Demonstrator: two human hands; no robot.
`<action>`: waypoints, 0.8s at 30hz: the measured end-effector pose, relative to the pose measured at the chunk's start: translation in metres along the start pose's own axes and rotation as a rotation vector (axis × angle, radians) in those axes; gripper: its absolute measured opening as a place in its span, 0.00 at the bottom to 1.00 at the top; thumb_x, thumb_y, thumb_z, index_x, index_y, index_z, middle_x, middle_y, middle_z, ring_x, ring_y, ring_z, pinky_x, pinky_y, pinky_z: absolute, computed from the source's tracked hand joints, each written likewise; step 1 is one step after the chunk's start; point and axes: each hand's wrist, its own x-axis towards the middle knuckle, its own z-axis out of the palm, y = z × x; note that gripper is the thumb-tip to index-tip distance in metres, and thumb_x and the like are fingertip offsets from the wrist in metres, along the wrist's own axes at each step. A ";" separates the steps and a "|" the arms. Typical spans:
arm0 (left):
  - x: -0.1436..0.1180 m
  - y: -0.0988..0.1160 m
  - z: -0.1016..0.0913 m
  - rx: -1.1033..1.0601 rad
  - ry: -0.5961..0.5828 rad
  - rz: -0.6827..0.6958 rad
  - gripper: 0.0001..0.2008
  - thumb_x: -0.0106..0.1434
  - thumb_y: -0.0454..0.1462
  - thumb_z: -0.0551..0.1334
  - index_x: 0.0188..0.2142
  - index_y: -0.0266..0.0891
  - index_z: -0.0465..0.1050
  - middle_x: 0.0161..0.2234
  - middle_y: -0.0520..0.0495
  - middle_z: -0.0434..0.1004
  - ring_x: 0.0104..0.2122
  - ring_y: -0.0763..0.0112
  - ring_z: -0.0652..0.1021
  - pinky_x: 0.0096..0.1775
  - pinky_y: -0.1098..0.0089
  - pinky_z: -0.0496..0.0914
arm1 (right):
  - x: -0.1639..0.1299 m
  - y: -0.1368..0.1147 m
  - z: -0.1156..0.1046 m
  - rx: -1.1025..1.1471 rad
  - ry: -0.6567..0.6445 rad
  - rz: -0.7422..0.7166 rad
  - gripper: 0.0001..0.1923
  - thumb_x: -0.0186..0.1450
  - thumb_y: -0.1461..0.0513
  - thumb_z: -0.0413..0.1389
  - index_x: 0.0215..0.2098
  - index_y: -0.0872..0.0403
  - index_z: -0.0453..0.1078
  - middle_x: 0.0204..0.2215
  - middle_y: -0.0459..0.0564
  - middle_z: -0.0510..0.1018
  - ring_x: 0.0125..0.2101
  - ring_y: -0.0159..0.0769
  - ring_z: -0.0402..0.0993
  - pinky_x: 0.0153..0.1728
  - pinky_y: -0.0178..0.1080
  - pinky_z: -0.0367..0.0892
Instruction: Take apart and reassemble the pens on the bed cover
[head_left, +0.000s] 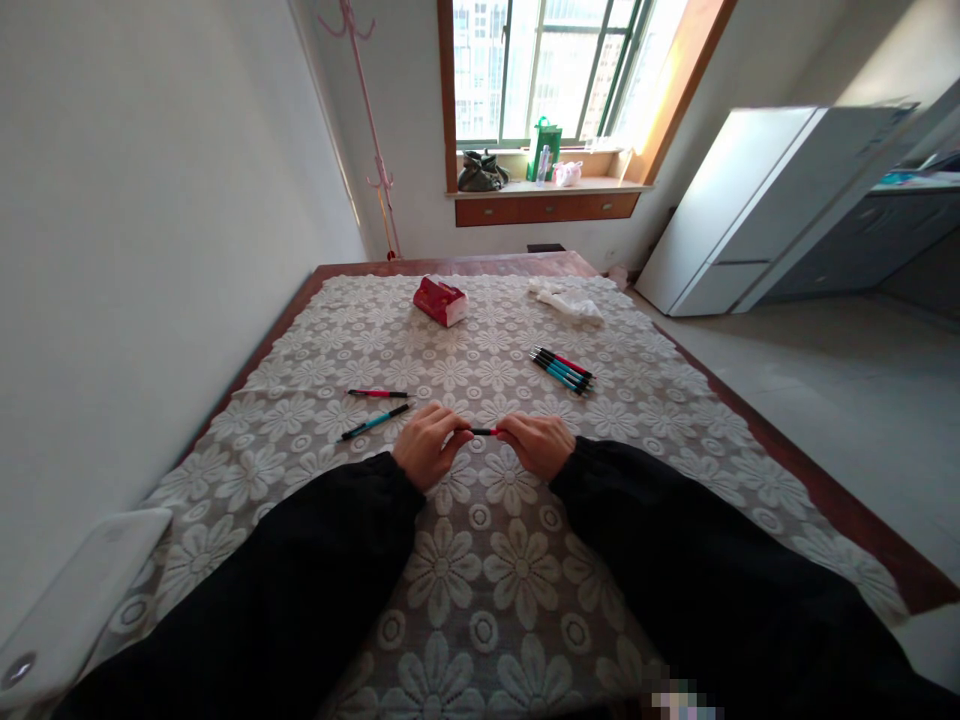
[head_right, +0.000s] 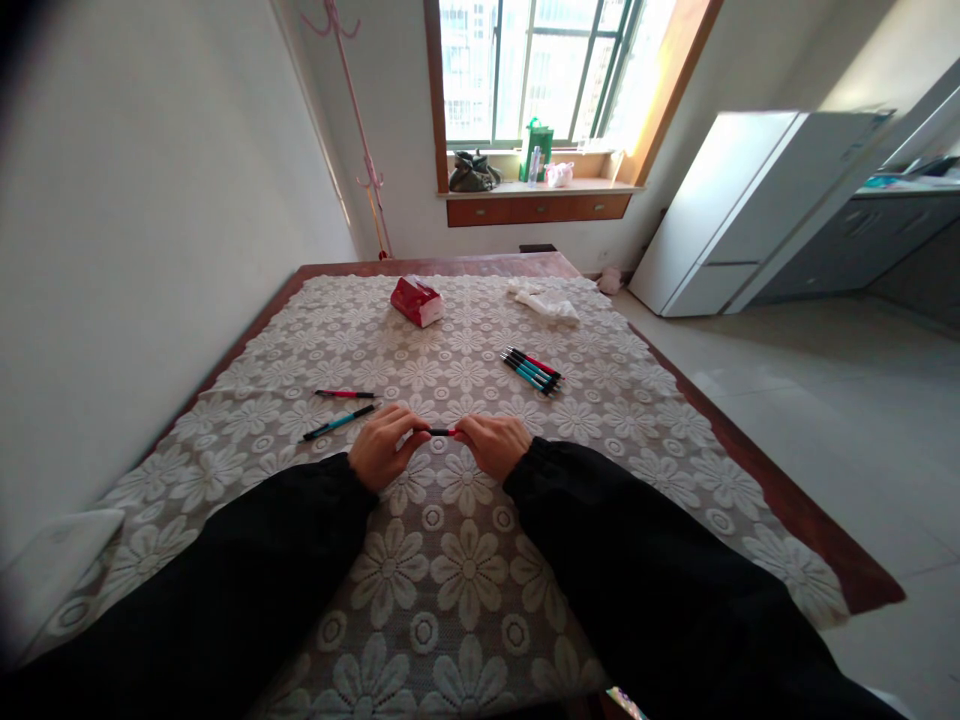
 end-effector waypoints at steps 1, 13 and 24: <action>0.000 0.001 0.000 -0.006 0.023 -0.004 0.09 0.71 0.42 0.60 0.39 0.41 0.76 0.35 0.47 0.80 0.38 0.63 0.75 0.43 0.62 0.70 | 0.000 0.000 0.000 -0.003 0.003 0.001 0.14 0.76 0.56 0.47 0.43 0.51 0.73 0.36 0.48 0.82 0.28 0.32 0.74 0.28 0.36 0.55; -0.001 -0.001 0.000 0.069 -0.010 0.005 0.12 0.73 0.42 0.57 0.36 0.42 0.77 0.33 0.47 0.81 0.36 0.62 0.74 0.41 0.61 0.69 | 0.001 -0.004 -0.005 0.106 0.008 0.023 0.15 0.76 0.54 0.48 0.43 0.51 0.74 0.37 0.49 0.83 0.30 0.32 0.75 0.31 0.35 0.59; 0.001 -0.006 -0.002 -0.062 0.131 -0.211 0.16 0.72 0.47 0.57 0.36 0.41 0.78 0.32 0.48 0.81 0.35 0.64 0.75 0.40 0.65 0.69 | 0.006 0.021 -0.006 1.541 -0.130 0.137 0.29 0.68 0.47 0.53 0.55 0.60 0.73 0.40 0.59 0.79 0.29 0.33 0.69 0.27 0.36 0.62</action>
